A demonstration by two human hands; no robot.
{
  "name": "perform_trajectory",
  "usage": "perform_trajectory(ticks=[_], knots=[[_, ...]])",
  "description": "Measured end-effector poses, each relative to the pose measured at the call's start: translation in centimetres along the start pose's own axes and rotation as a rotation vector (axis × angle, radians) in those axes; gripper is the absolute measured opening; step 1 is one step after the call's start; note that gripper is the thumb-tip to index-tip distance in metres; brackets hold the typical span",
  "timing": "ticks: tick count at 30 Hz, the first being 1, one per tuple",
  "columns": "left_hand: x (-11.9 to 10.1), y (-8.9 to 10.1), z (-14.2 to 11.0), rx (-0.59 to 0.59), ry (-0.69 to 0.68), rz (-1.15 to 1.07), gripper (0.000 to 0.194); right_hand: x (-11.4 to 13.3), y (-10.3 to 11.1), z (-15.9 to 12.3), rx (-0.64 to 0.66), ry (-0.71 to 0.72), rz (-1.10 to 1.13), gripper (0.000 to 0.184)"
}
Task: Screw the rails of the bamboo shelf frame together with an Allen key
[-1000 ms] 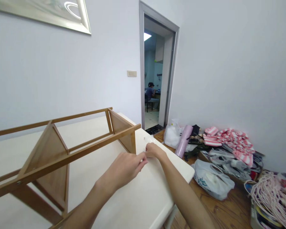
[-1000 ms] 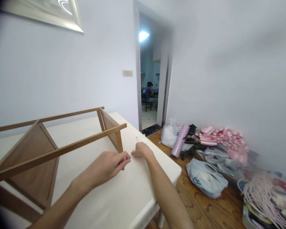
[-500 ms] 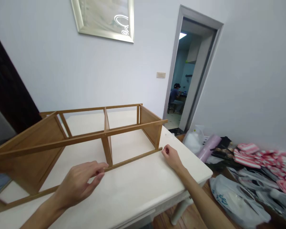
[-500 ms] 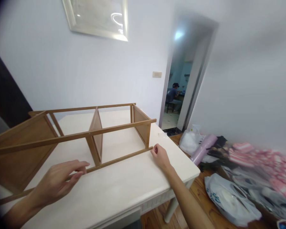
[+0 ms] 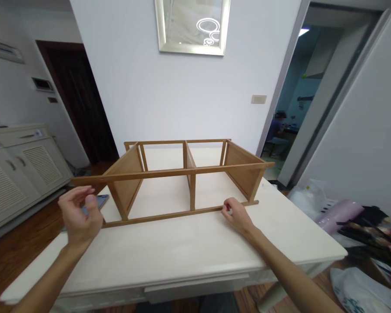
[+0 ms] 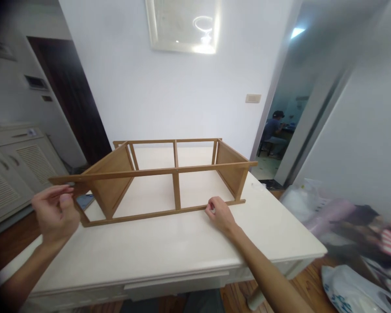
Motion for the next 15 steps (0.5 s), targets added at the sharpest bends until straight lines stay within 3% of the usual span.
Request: perform_trajectory(ticks=[7, 11, 15], knots=[[1.8, 0.1, 0.0, -0.063, -0.006, -0.002, 0.025, 1.2, -5.0, 1.8, -0.067, -0.18, -0.052, 0.013], [2.6, 0.4, 0.7, -0.142, 0.022, -0.006, 0.027, 1.2, -6.0, 1.9, -0.019, -0.187, -0.098, 0.012], [3.6, -0.1, 2.3, -0.114, 0.11, -0.032, 0.033, 0.7, -6.3, 2.3, 0.065, -0.145, -0.131, 0.007]])
Point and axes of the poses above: each hand's wrist, its own z-axis towards the middle knuckle, its own y-axis out of the back of the hand, x = y × z, the point moved 1 cm from there along z, towards the middle knuckle, and after that the axes turned 15 degrees about -x, right-handed, at the moved point
